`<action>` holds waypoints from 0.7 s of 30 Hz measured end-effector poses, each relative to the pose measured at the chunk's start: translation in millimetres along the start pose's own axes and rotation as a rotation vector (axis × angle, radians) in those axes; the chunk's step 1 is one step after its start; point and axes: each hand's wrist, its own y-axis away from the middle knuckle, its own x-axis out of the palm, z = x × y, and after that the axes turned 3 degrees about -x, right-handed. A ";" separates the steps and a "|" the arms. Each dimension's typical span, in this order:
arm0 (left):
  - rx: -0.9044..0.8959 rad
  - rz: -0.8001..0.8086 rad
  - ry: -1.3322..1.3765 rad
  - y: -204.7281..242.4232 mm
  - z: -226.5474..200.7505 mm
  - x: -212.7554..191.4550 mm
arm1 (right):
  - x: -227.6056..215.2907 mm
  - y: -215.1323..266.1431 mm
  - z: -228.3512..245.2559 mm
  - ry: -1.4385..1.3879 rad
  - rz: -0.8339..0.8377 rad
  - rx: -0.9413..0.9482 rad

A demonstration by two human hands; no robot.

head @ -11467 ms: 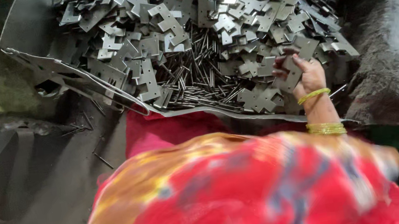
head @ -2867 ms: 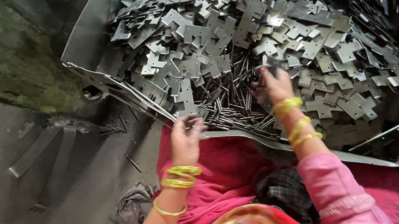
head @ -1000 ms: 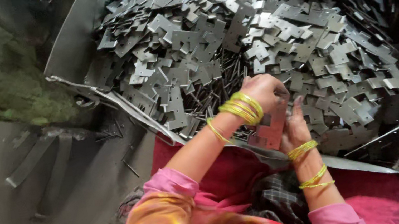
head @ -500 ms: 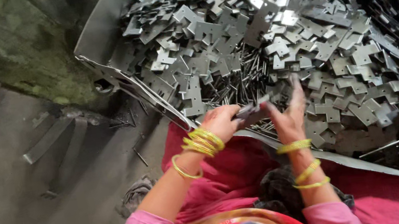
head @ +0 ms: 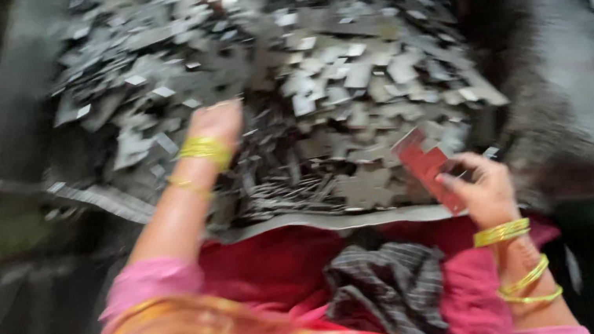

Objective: The person sits on the floor and repeatedly picks up small metal brackets and pins from a large bin, inserts the pins into the brackets, and places the assembled units back into the bin. The process is continuous and repetitive, with no visible final destination or count of completed units.

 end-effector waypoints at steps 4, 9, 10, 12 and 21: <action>0.145 -0.031 0.019 3.8 -2.9 -52.2 | -109.5 -38.4 -53.1 0.013 -0.391 -0.146; 0.177 -0.093 0.083 25.1 -41.4 -121.2 | -213.0 -137.7 -129.8 0.294 -0.705 -0.101; 0.211 -0.247 0.130 36.5 -46.9 -126.7 | -215.1 -147.1 -134.8 0.439 -0.741 -0.130; -0.005 -0.316 0.283 48.5 -59.9 -129.8 | -208.8 -163.6 -133.7 0.719 -0.806 -0.210; -0.501 -0.338 1.045 126.5 -52.7 -76.2 | 85.6 -7.6 21.4 -0.579 -0.012 0.206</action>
